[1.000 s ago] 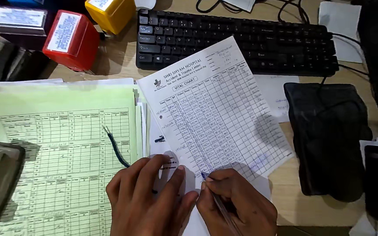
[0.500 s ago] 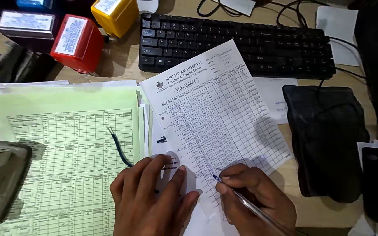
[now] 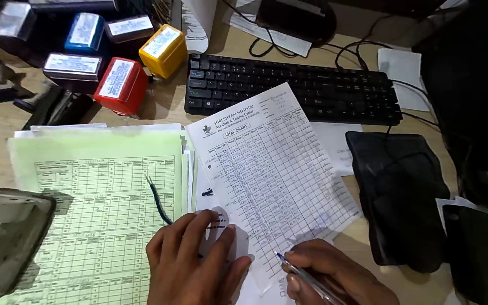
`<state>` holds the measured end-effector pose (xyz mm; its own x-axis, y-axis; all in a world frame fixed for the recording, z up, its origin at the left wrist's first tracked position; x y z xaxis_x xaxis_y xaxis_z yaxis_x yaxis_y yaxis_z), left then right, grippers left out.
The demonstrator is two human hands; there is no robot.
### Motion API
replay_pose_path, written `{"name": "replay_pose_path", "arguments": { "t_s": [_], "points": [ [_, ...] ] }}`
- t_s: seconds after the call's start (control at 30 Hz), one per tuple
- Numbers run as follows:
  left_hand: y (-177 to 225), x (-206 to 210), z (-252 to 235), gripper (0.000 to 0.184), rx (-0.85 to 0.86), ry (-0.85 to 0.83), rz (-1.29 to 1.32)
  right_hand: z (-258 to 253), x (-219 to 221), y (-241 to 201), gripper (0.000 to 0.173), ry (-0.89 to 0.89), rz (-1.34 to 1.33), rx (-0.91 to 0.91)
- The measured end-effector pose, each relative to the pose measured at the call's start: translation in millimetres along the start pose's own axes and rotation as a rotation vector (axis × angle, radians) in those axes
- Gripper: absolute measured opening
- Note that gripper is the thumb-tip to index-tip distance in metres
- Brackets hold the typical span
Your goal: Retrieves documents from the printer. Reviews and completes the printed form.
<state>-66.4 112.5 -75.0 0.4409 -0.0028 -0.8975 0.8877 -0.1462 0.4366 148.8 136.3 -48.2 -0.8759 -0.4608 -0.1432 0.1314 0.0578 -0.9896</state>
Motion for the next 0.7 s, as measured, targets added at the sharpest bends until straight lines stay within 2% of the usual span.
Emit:
{"name": "replay_pose_path", "arguments": {
  "t_s": [0.1,0.23,0.37,0.5,0.6,0.7],
  "points": [
    [1,-1,0,0.038,0.003,-0.018,-0.019,4,-6,-3,0.017,0.011,0.047,0.008],
    [5,-5,0,0.038,-0.003,-0.062,-0.064,17,-39,-9,0.017,0.081,0.216,0.026],
    [8,-6,1,0.043,0.003,-0.080,-0.111,30,-81,-19,0.017,0.156,0.686,-0.008],
    [9,-7,4,0.048,0.017,-0.078,-0.135,18,-115,-25,0.023,0.136,1.181,-0.011],
    [8,-7,5,0.048,0.036,-0.085,-0.133,-6,-137,-11,0.029,0.144,1.387,-0.076],
    [9,-9,5,0.048,0.038,-0.101,-0.110,-33,-149,-6,0.028,0.096,1.429,-0.139]
  ]
}}
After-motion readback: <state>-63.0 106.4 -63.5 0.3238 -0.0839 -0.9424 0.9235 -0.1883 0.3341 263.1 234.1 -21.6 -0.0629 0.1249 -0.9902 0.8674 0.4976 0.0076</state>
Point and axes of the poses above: each hand's wrist, its own z-axis away from the middle knuckle, its own x-axis out of the palm, y = z × x, the point moved 4 cm from there along -z, towards the middle knuckle, and after that the axes turned 12 degrees about -y, right-handed, at the moved point
